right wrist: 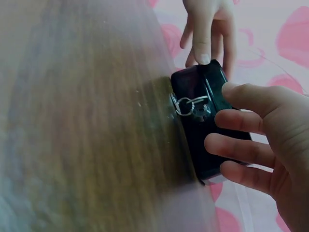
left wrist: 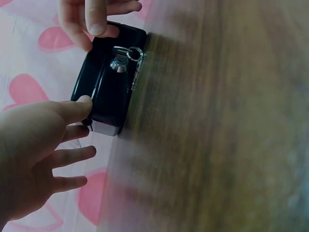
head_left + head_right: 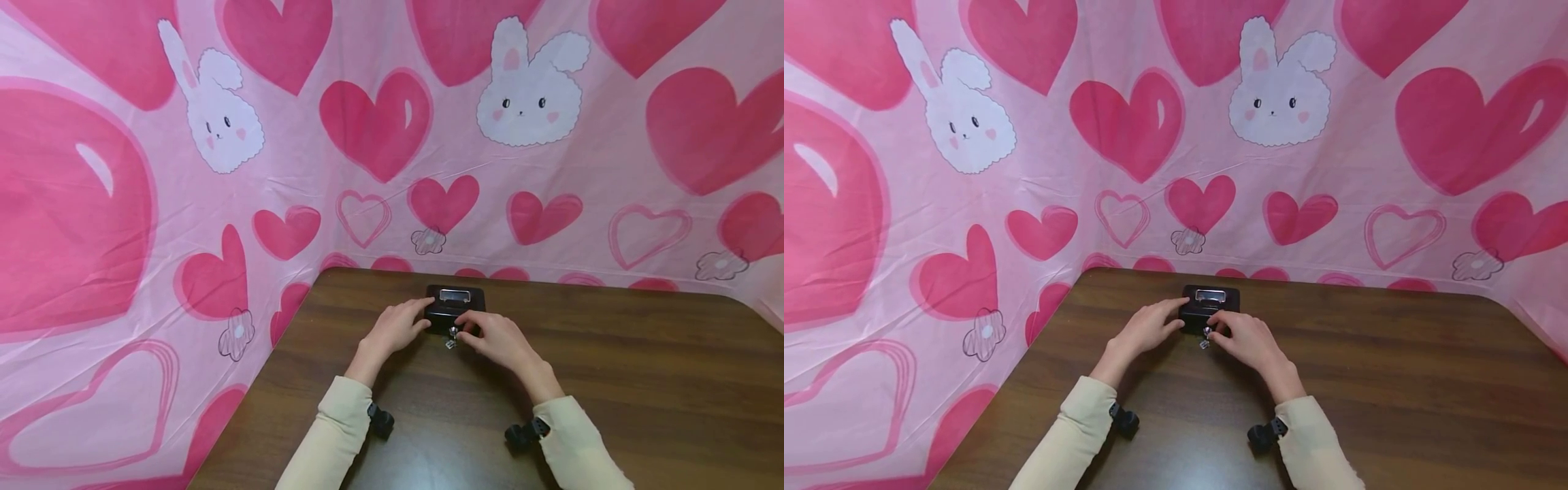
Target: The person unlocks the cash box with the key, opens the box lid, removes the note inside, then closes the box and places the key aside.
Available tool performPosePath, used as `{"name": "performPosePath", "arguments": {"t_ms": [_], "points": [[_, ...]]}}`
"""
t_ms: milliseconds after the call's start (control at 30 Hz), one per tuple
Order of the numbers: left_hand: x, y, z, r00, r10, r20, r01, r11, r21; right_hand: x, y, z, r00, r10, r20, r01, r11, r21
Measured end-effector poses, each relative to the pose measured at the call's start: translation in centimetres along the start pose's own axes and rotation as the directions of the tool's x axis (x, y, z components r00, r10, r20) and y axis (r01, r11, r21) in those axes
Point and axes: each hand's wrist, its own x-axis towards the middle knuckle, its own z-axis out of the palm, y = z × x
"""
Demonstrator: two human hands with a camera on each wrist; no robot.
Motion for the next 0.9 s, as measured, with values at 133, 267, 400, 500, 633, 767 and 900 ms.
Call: {"name": "performPosePath", "arguments": {"t_ms": [133,267,400,500,633,767,900], "points": [[0.0,0.0,0.1,1.0,0.001,-0.015,-0.001,1.0,-0.008,0.1,-0.2,0.3,1.0,0.018,0.022,-0.018,1.0,-0.011],[0.0,0.0,0.1,1.0,-0.002,-0.022,0.001,1.0,-0.022,0.3,-0.4,0.7,0.999,0.029,0.027,-0.029,0.999,-0.014],[0.1,0.1,0.3,0.999,-0.008,-0.033,0.007,1.0,-0.023,0.4,-0.6,1.2,0.998,0.048,0.038,-0.048,0.999,-0.013],[0.3,0.2,0.5,0.999,-0.016,-0.04,0.015,1.0,-0.024,0.5,-0.6,1.5,0.996,0.067,0.052,-0.067,0.998,-0.002],[0.3,0.2,0.5,0.999,-0.021,-0.046,0.02,0.999,-0.036,0.5,-0.7,1.6,0.994,0.086,0.071,-0.088,0.996,0.025],[0.3,0.2,0.5,0.999,-0.024,-0.048,0.022,0.999,-0.043,0.6,-0.8,1.8,0.994,0.085,0.063,-0.087,0.996,0.036],[0.4,0.2,0.6,0.998,-0.027,-0.05,0.024,0.998,-0.05,0.5,-0.7,1.9,0.995,0.091,0.049,-0.094,0.994,0.052]]}}
